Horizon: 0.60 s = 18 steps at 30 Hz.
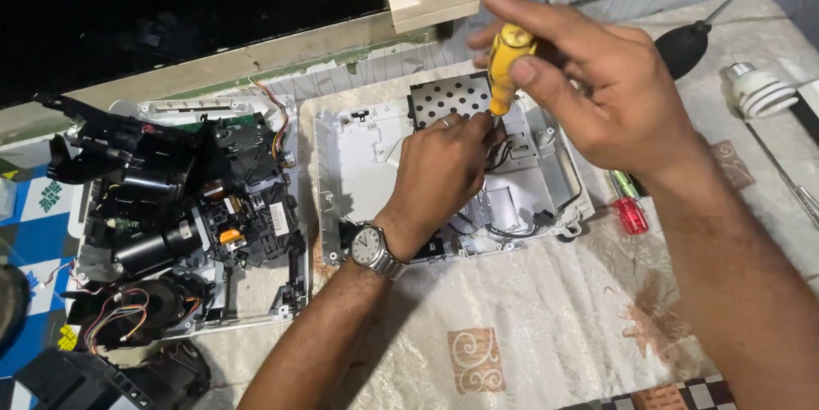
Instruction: Disassembling the internal components of an electronic device, including removing screws and detaching a motor assembly.
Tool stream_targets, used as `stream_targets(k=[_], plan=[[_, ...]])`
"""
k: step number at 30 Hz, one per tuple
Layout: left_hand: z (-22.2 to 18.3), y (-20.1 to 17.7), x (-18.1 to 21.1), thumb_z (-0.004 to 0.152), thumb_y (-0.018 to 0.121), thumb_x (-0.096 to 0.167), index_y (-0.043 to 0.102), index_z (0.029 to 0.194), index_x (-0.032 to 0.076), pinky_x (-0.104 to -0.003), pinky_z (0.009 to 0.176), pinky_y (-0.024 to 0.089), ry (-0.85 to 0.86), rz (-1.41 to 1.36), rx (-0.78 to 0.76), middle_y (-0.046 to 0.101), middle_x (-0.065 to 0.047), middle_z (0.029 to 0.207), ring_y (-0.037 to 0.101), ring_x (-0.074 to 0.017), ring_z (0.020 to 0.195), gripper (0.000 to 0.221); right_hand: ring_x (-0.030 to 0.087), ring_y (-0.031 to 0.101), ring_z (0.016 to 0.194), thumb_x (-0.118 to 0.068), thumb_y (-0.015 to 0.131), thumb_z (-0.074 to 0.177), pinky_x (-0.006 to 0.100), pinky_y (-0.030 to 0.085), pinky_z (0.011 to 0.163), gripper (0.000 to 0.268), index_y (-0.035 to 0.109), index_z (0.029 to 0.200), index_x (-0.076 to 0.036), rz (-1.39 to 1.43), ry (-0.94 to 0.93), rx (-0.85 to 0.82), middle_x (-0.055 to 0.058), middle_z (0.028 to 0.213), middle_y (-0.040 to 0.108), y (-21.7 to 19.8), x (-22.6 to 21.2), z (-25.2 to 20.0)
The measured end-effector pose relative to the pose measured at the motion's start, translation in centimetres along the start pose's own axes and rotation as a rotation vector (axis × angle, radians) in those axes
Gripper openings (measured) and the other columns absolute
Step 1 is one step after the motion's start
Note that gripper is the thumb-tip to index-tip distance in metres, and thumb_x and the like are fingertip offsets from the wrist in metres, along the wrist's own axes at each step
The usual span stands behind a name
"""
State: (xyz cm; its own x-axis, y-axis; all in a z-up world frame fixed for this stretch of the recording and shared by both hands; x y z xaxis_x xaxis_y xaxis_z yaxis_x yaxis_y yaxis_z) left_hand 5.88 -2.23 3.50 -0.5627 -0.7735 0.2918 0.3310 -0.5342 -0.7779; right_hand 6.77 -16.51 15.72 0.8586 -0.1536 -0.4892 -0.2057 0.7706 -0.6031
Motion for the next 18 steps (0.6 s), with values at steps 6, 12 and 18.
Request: stream_targets(k=[6, 12, 18], plan=[[-0.3, 0.2, -0.2, 0.066, 0.072, -0.003, 0.058, 0.114, 0.008, -0.047, 0.053, 0.047, 0.004, 0.028, -0.071, 0.07, -0.009, 0.08, 0.063, -0.0333, 0.078, 0.051, 0.021, 0.051, 0.081, -0.024, 0.099, 0.097, 0.033, 0.044, 0.071, 0.041, 0.073, 0.111, 0.005, -0.324, -0.034, 0.228, 0.013, 0.096, 0.053, -0.5, 1.4, -0.6], [0.0, -0.4, -0.1, 0.077, 0.068, -0.001, 0.059, 0.106, 0.005, -0.047, 0.051, 0.048, -0.02, -0.01, -0.098, 0.067, -0.013, 0.076, 0.063, -0.0343, 0.067, 0.031, 0.04, 0.064, 0.131, -0.006, 0.057, 0.109, 0.043, 0.053, 0.113, 0.038, 0.053, 0.141, 0.013, -0.136, -0.111, -0.038, 0.028, 0.14, 0.064, -0.4, 0.1, 0.1], [0.5, -1.4, 0.6, 0.101, 0.061, 0.019, 0.057, 0.098, 0.009, -0.048, 0.05, 0.046, -0.042, -0.051, -0.024, 0.063, -0.012, 0.066, 0.061, -0.0332, 0.058, 0.011, 0.02, 0.051, 0.075, -0.021, 0.1, 0.098, 0.033, 0.043, 0.067, 0.044, 0.07, 0.113, 0.009, -0.374, -0.098, 0.258, 0.016, 0.097, 0.057, 0.6, 1.0, -0.6]])
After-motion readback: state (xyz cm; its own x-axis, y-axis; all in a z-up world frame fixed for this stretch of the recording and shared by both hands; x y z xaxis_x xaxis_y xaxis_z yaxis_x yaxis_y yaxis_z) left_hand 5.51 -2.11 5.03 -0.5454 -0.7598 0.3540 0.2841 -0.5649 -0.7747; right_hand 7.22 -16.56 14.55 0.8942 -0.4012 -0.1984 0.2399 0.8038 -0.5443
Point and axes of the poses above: each hand's wrist, its own z-axis towards the middle knuckle, its own y-axis out of the palm, x = y × z, the point moved 4 cm from there along z, towards the middle knuckle
